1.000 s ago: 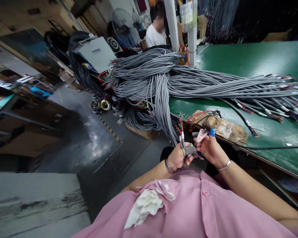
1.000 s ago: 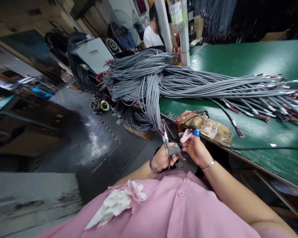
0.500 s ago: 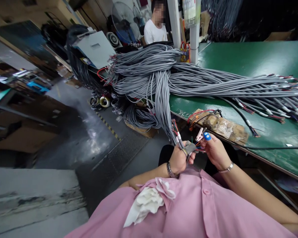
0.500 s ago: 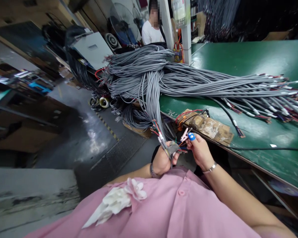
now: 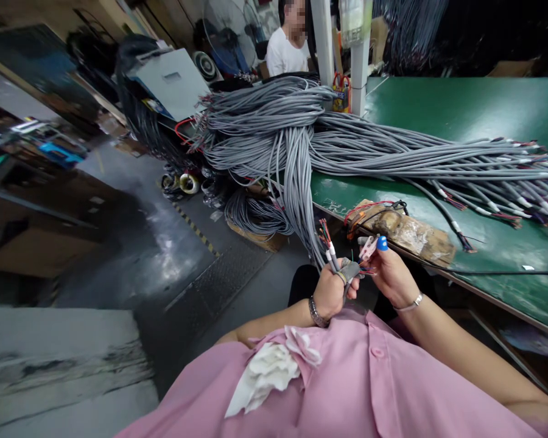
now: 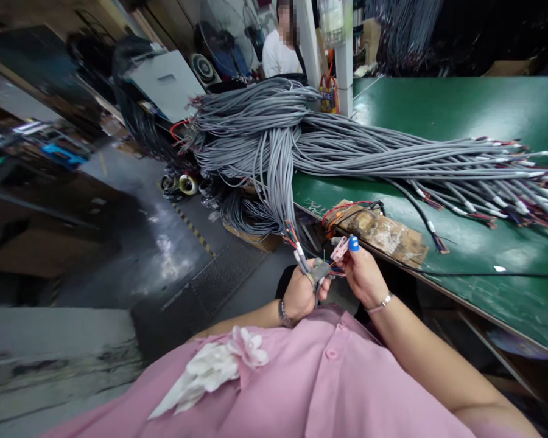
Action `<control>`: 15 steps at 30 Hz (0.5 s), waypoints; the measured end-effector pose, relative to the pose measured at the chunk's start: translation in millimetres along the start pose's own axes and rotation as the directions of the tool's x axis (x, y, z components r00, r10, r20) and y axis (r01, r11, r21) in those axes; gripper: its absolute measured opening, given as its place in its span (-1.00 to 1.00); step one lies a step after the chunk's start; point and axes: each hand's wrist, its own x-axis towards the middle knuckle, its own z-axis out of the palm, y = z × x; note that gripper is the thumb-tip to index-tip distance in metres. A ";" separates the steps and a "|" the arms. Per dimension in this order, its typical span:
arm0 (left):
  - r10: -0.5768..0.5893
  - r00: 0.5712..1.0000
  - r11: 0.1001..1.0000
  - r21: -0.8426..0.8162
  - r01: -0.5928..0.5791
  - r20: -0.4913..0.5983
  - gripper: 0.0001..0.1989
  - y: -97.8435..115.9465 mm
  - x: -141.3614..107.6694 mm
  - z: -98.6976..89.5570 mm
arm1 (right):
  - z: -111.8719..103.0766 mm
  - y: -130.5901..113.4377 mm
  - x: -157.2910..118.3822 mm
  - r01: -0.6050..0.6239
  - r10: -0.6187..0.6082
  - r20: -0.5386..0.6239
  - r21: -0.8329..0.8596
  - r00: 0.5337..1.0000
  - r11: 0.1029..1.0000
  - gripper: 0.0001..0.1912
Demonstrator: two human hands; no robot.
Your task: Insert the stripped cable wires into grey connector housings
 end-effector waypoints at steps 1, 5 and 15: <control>-0.007 1.000 1.000 0.007 0.007 0.003 -0.64 -0.3 -0.1 0.0 | -0.2 0.3 -0.5 -0.005 0.005 0.001 0.001 1.000 1.000 -0.58; -0.004 1.000 1.000 0.009 0.004 0.026 -0.65 -0.6 -2.9 -1.3 | -1.4 -0.8 -3.9 -0.086 0.084 0.047 0.042 0.995 0.995 -0.52; 0.059 0.998 0.996 -0.066 -0.061 -0.023 -0.66 -0.4 -8.5 -4.2 | 2.8 -9.0 -6.7 -0.052 0.050 0.073 0.024 0.996 0.998 -0.76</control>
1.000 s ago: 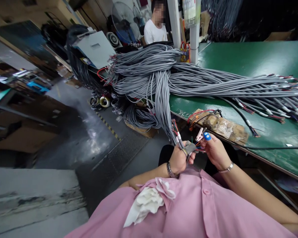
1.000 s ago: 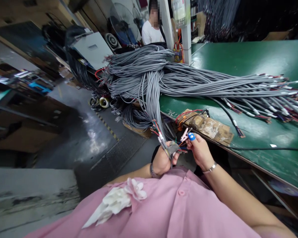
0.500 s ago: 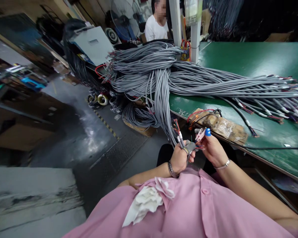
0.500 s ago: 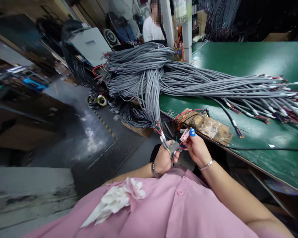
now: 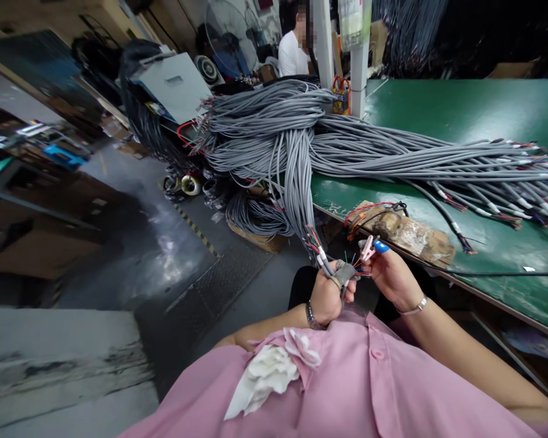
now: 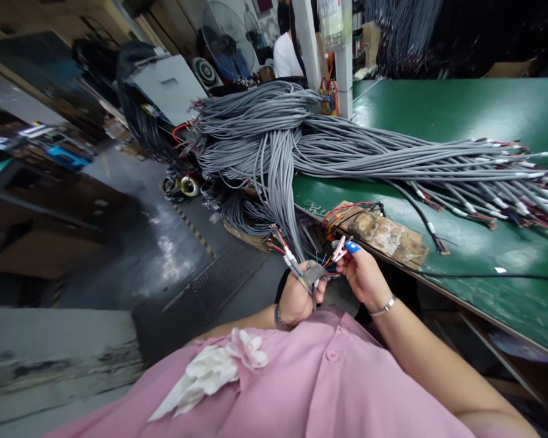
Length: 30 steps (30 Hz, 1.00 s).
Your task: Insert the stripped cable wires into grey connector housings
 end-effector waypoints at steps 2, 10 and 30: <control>-0.003 1.000 1.000 -0.002 0.003 -0.014 -0.66 0.3 1.7 1.6 | -1.5 4.5 -0.3 0.049 -0.050 -0.025 -0.045 0.998 0.998 -0.70; -0.011 1.000 1.000 0.008 0.011 0.005 -0.64 -1.8 6.1 6.3 | -7.9 12.0 6.4 0.017 -0.019 -0.015 -0.083 1.000 0.996 -0.50; 0.027 1.000 0.999 -0.037 -0.027 -0.014 -0.64 -2.7 -0.7 0.0 | -3.3 -0.3 -0.1 -0.033 0.032 0.058 0.011 0.998 0.999 -0.69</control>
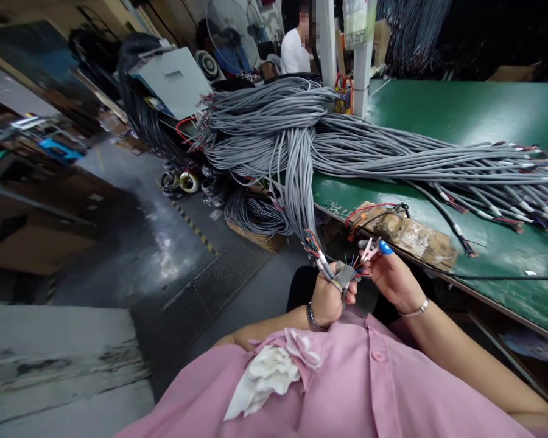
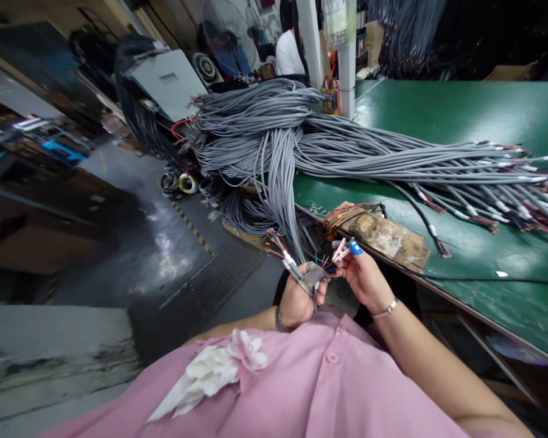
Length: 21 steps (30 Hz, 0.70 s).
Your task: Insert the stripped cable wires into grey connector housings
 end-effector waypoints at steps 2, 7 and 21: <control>0.031 1.000 1.000 0.001 -0.031 -0.001 -0.66 1.9 1.1 2.6 | 0.0 -0.3 0.4 0.016 -0.016 -0.007 -0.023 1.000 1.000 -0.73; 0.049 0.999 0.998 0.038 -0.049 -0.011 -0.68 2.4 5.1 8.0 | -5.8 8.8 2.7 0.112 -0.119 -0.060 -0.104 0.991 0.988 -0.61; 0.080 0.997 0.988 0.136 -0.077 -0.018 -0.66 -6.5 7.9 8.0 | 0.4 14.8 15.7 0.063 -0.052 -0.119 0.093 0.992 0.994 -0.59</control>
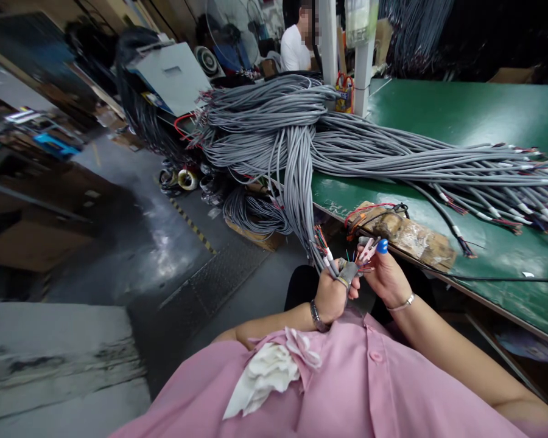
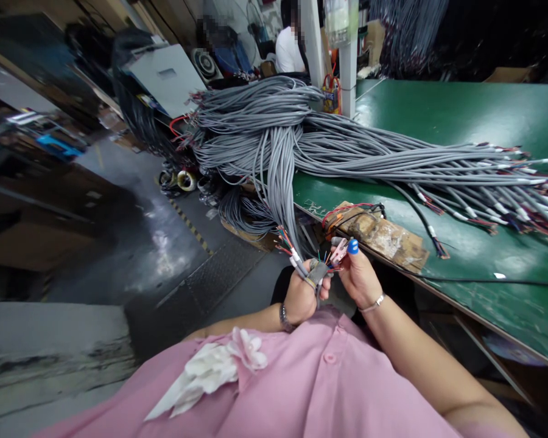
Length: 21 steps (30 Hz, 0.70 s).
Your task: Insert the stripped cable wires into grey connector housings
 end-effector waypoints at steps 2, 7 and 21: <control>-0.005 1.000 1.000 0.009 0.005 -0.004 -0.66 -1.4 -0.2 -0.9 | -0.2 1.7 -0.5 0.003 -0.003 0.000 0.013 1.000 1.000 -0.59; -0.029 0.999 1.000 0.002 0.029 -0.021 -0.65 -3.0 -3.3 -4.4 | -3.1 3.6 -4.1 -0.005 0.003 0.057 0.047 0.998 0.999 -0.55; 0.014 1.000 0.998 -0.065 -0.014 0.000 -0.69 4.3 -9.7 -7.8 | -2.4 -12.6 -7.8 0.028 -0.014 0.092 -0.152 0.996 0.988 -0.70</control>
